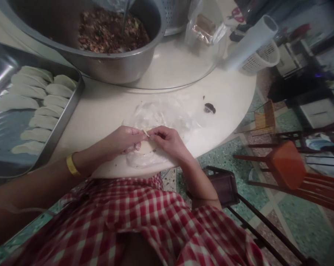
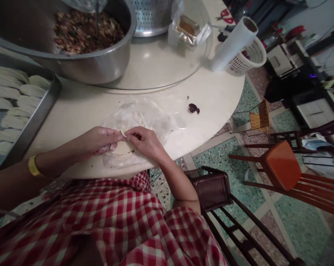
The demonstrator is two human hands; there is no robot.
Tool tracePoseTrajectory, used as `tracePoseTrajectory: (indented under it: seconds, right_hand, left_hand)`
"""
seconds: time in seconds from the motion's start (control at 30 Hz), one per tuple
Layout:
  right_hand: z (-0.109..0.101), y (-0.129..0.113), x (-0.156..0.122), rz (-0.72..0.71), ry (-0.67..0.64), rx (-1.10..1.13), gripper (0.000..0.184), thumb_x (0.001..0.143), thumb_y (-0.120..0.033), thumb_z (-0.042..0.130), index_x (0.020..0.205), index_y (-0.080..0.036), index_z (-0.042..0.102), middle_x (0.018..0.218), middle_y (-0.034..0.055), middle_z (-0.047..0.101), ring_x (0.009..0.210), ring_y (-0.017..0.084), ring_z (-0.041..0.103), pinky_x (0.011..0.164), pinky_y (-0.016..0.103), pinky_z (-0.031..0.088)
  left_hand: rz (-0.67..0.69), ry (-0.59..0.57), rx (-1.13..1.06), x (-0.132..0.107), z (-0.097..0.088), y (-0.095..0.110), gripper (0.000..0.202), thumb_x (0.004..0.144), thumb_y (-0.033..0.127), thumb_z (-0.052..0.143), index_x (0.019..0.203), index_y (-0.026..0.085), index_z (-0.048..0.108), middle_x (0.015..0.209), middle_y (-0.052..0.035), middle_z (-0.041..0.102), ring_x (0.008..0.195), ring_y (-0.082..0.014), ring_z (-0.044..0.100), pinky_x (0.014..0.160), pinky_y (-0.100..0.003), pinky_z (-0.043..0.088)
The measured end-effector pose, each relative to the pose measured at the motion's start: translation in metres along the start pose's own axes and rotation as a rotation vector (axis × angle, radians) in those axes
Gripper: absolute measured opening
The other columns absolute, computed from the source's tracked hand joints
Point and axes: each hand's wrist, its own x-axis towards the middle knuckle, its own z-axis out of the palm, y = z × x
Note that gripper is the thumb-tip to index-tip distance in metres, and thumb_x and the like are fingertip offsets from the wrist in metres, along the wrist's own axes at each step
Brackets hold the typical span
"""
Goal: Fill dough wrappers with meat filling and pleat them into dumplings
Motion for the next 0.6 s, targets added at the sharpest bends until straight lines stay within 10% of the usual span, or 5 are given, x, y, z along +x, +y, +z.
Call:
tracePoseTrajectory:
  seconds: [0.6]
  right_hand:
    - [0.0044, 0.0023, 0.0026, -0.031, 0.096, -0.084, 0.017, 0.084, -0.029, 0.062, 0.095, -0.02, 0.071, 0.087, 0.0022, 0.071, 0.075, 0.012, 0.06, 0.072, 0.028, 0.047]
  left_hand:
    - [-0.007, 0.011, 0.003, -0.0071, 0.0026, 0.0051, 0.024, 0.082, 0.03, 0.061, 0.062, 0.018, 0.053, 0.049, 0.0048, 0.051, 0.033, -0.003, 0.029, 0.034, -0.018, 0.018]
